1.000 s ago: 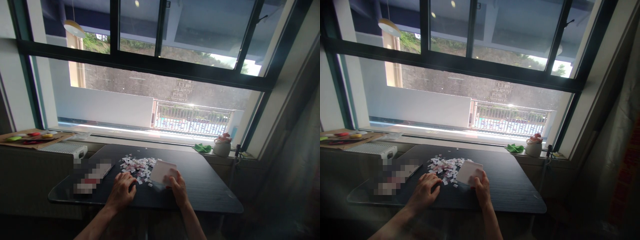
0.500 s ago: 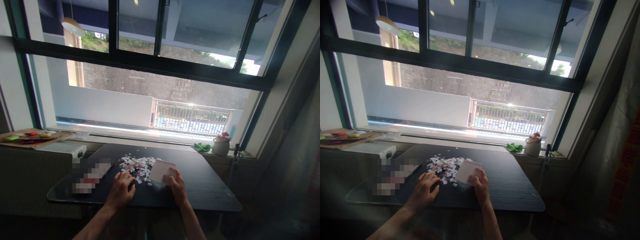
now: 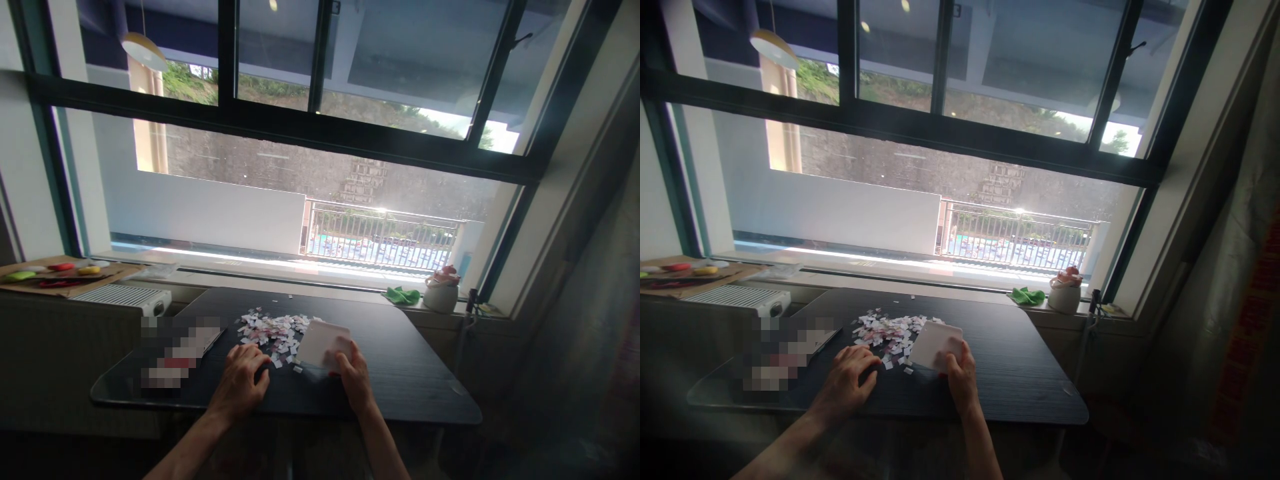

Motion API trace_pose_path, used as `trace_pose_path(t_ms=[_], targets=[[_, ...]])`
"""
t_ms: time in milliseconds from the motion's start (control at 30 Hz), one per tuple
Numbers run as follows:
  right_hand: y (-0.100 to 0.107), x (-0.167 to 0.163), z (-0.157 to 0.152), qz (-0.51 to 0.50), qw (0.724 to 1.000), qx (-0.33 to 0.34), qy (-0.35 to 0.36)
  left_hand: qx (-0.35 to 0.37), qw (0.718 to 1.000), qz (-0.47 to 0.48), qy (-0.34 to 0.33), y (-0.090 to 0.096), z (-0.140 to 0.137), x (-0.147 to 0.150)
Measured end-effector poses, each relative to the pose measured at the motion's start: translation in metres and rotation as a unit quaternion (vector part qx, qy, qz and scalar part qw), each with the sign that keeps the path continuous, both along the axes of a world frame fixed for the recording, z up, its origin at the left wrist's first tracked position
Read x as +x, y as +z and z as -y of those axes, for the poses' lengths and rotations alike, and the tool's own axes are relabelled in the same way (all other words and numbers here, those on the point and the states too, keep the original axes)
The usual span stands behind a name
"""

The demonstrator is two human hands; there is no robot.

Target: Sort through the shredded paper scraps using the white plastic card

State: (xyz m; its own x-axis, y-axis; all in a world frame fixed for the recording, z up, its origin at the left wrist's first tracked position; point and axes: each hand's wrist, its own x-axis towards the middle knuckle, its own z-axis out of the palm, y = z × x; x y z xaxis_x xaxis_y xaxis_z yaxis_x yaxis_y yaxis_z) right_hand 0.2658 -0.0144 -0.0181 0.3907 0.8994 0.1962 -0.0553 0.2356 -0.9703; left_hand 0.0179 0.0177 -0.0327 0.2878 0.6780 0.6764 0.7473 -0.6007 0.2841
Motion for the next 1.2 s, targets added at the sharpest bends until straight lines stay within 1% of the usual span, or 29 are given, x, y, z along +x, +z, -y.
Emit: trace_pose_path(t_ms=[267, 633, 800, 1200], targets=[[-0.002, 0.001, -0.002, 0.021, 1.0, -0.004, -0.009, 0.004, 1.0, 0.003, -0.004, -0.003, -0.002, -0.001], [0.007, -0.003, 0.004, 0.008, 1.0, 0.002, 0.004, 0.014, 1.0, 0.002, 0.002, 0.001, 0.001, 0.0], [0.009, -0.005, 0.005, 0.004, 1.0, 0.005, 0.001, 0.006, 1.0, 0.001, 0.001, 0.001, 0.001, 0.0], [0.007, -0.004, 0.004, 0.002, 1.0, 0.008, -0.007, -0.003, 1.0, 0.003, -0.002, 0.0, 0.002, 0.001]])
